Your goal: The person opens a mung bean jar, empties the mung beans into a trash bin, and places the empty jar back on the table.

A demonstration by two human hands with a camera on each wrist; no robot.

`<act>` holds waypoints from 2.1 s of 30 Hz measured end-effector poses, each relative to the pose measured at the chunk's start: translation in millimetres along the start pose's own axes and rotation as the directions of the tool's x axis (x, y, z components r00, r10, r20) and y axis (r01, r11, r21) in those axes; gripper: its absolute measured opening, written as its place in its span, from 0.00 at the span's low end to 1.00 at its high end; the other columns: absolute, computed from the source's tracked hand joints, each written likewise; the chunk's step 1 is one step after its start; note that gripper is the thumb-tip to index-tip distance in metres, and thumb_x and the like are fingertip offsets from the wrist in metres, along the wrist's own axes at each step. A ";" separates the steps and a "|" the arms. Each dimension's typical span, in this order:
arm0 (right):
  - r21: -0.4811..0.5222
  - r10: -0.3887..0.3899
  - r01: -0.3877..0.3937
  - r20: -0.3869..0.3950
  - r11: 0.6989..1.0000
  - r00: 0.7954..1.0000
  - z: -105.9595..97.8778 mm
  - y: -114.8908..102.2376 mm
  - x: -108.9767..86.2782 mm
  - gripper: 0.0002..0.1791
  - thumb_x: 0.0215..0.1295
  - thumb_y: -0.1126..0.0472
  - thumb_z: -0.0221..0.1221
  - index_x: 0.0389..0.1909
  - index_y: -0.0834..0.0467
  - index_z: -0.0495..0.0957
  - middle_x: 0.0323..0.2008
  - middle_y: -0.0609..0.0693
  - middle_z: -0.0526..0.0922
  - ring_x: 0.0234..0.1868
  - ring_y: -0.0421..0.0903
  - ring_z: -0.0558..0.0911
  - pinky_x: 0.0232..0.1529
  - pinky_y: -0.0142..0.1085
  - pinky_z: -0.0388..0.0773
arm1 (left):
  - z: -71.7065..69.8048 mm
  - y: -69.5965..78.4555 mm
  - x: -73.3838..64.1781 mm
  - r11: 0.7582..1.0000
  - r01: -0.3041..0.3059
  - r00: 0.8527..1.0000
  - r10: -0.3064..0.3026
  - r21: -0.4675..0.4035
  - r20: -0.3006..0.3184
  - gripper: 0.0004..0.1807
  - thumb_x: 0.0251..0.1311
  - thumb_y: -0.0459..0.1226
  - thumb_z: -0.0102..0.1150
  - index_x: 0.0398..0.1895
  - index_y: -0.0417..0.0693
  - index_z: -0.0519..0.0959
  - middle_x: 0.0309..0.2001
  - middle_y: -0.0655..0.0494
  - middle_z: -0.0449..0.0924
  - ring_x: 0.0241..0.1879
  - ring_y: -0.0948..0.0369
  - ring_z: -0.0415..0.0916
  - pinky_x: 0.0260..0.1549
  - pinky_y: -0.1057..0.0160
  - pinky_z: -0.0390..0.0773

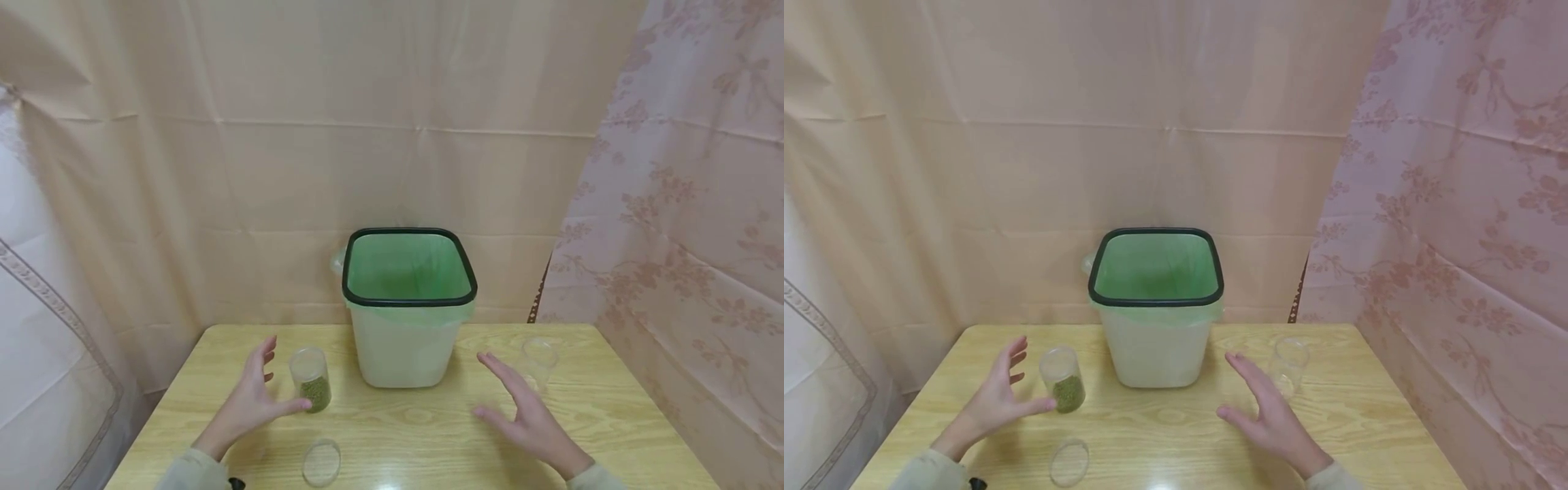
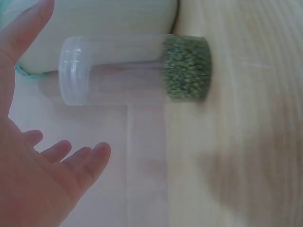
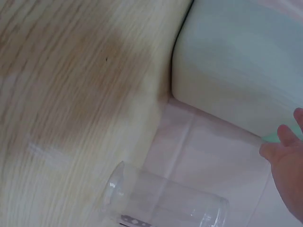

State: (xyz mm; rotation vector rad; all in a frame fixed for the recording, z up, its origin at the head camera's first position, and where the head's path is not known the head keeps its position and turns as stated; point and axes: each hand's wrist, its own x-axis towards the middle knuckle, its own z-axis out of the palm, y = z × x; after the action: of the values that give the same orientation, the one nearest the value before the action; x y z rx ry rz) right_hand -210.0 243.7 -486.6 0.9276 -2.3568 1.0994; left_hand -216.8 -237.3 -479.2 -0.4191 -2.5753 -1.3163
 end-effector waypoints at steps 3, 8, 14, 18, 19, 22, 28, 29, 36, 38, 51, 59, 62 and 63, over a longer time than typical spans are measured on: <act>0.023 -0.006 0.006 0.014 1.000 1.000 3.5 -0.8 0.2 0.48 0.58 0.66 0.73 0.77 0.61 0.58 0.73 0.58 0.66 0.75 0.45 0.62 0.70 0.25 0.54 | 2.0 -6.7 -3.0 0.999 0.018 1.000 -0.017 -0.031 0.012 0.71 0.41 0.47 0.85 0.78 0.34 0.43 0.74 0.29 0.48 0.69 0.32 0.55 0.59 0.34 0.70; 0.008 -0.009 0.009 0.022 1.000 1.000 6.4 -1.8 -0.2 0.48 0.58 0.65 0.73 0.77 0.61 0.59 0.73 0.57 0.66 0.74 0.46 0.63 0.70 0.25 0.54 | 5.4 -15.0 -3.9 0.995 0.055 0.998 -0.051 -0.087 0.039 0.70 0.42 0.45 0.84 0.78 0.33 0.42 0.75 0.28 0.48 0.69 0.30 0.54 0.60 0.33 0.68; 0.007 0.003 -0.003 0.045 1.000 0.999 10.0 -5.0 0.0 0.47 0.59 0.62 0.73 0.77 0.60 0.60 0.74 0.55 0.65 0.75 0.45 0.62 0.70 0.25 0.53 | 8.7 -24.7 -2.7 0.974 0.138 0.984 -0.115 -0.180 0.135 0.70 0.45 0.42 0.83 0.78 0.33 0.39 0.76 0.28 0.41 0.72 0.28 0.48 0.64 0.34 0.62; 0.004 -0.003 0.003 0.051 1.000 0.999 12.3 -6.2 1.1 0.47 0.59 0.61 0.73 0.76 0.60 0.60 0.73 0.59 0.65 0.74 0.46 0.63 0.70 0.25 0.53 | 11.3 -29.0 -3.1 0.964 0.176 0.973 -0.140 -0.201 0.182 0.68 0.46 0.40 0.82 0.77 0.31 0.39 0.75 0.26 0.43 0.72 0.28 0.50 0.65 0.37 0.62; 0.004 -0.004 0.004 0.052 1.000 0.999 12.9 -6.5 1.4 0.46 0.59 0.61 0.73 0.76 0.60 0.60 0.73 0.59 0.66 0.74 0.46 0.63 0.70 0.25 0.53 | 11.9 -29.7 -3.1 0.961 0.185 0.971 -0.147 -0.205 0.187 0.67 0.46 0.39 0.82 0.77 0.31 0.40 0.75 0.25 0.44 0.71 0.28 0.51 0.65 0.37 0.62; 0.004 -0.009 0.008 0.057 1.000 0.998 14.8 -6.5 2.0 0.46 0.59 0.60 0.73 0.76 0.61 0.61 0.73 0.58 0.66 0.74 0.47 0.64 0.70 0.25 0.53 | 13.5 -30.7 -3.4 0.957 0.204 0.966 -0.161 -0.207 0.204 0.64 0.46 0.39 0.81 0.77 0.31 0.43 0.73 0.26 0.48 0.70 0.27 0.53 0.64 0.37 0.64; 0.027 -0.030 0.028 0.073 0.999 0.997 19.6 -4.5 1.4 0.45 0.60 0.61 0.72 0.75 0.63 0.61 0.73 0.58 0.66 0.74 0.47 0.64 0.70 0.26 0.54 | 16.2 -31.0 -3.4 0.951 0.237 0.956 -0.192 -0.199 0.222 0.59 0.49 0.40 0.80 0.75 0.32 0.49 0.73 0.29 0.52 0.69 0.28 0.56 0.62 0.38 0.68; 0.033 -0.033 0.031 0.077 0.999 0.996 20.4 -4.1 1.3 0.45 0.61 0.61 0.72 0.75 0.62 0.61 0.73 0.58 0.66 0.74 0.47 0.64 0.70 0.27 0.55 | 16.5 -30.9 -2.9 0.951 0.240 0.956 -0.197 -0.193 0.219 0.58 0.49 0.40 0.80 0.75 0.32 0.50 0.72 0.29 0.53 0.68 0.28 0.57 0.61 0.38 0.70; 0.038 -0.034 0.030 0.090 0.999 0.995 26.0 -4.5 1.7 0.44 0.61 0.60 0.72 0.76 0.60 0.61 0.72 0.54 0.67 0.72 0.46 0.66 0.69 0.29 0.59 | 20.1 -32.8 3.2 0.951 0.253 0.951 -0.210 -0.179 0.226 0.55 0.51 0.42 0.79 0.75 0.35 0.54 0.71 0.32 0.58 0.68 0.30 0.60 0.60 0.39 0.72; 0.033 -0.025 0.022 0.100 0.999 0.995 28.1 -5.6 2.3 0.44 0.62 0.59 0.71 0.76 0.60 0.61 0.72 0.53 0.67 0.72 0.46 0.67 0.69 0.30 0.59 | 21.6 -34.0 4.3 0.950 0.258 0.949 -0.215 -0.178 0.230 0.54 0.51 0.42 0.79 0.75 0.35 0.54 0.71 0.33 0.59 0.68 0.30 0.60 0.60 0.39 0.72; 0.060 -0.019 0.011 0.134 0.998 0.991 38.9 -13.1 9.1 0.43 0.64 0.58 0.70 0.76 0.58 0.60 0.71 0.53 0.69 0.71 0.48 0.68 0.68 0.34 0.63 | 29.3 -36.1 5.7 0.955 0.224 0.959 -0.181 -0.194 0.220 0.51 0.54 0.39 0.77 0.75 0.36 0.56 0.69 0.34 0.64 0.64 0.32 0.66 0.57 0.36 0.74; 0.082 -0.033 0.021 0.141 0.996 0.990 43.0 -13.6 11.8 0.43 0.63 0.61 0.70 0.76 0.59 0.60 0.71 0.52 0.69 0.70 0.49 0.68 0.67 0.35 0.65 | 30.3 -37.0 5.8 0.957 0.230 0.959 -0.194 -0.175 0.205 0.47 0.58 0.40 0.74 0.76 0.40 0.58 0.70 0.35 0.65 0.63 0.32 0.69 0.57 0.35 0.73; 0.089 -0.028 0.015 0.146 0.996 0.989 43.6 -13.5 12.2 0.43 0.64 0.60 0.70 0.76 0.60 0.60 0.70 0.52 0.68 0.70 0.48 0.68 0.67 0.37 0.66 | 29.9 -38.0 4.9 0.955 0.244 0.956 -0.208 -0.169 0.208 0.48 0.58 0.41 0.74 0.76 0.41 0.56 0.70 0.35 0.64 0.63 0.32 0.69 0.58 0.35 0.72; 0.089 -0.026 0.012 0.148 0.996 0.989 43.7 -13.5 12.4 0.43 0.64 0.59 0.70 0.76 0.60 0.60 0.70 0.52 0.68 0.70 0.48 0.68 0.67 0.37 0.67 | 29.6 -37.7 4.4 0.954 0.250 0.954 -0.214 -0.166 0.208 0.49 0.57 0.41 0.75 0.76 0.40 0.56 0.70 0.35 0.64 0.63 0.31 0.69 0.58 0.35 0.72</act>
State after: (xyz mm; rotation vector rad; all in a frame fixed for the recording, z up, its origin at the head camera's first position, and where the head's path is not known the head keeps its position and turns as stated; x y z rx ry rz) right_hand -212.0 198.2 -499.5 1.0965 -2.4288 1.1723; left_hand -235.9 -233.6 -523.2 -0.2885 -2.7302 -1.6902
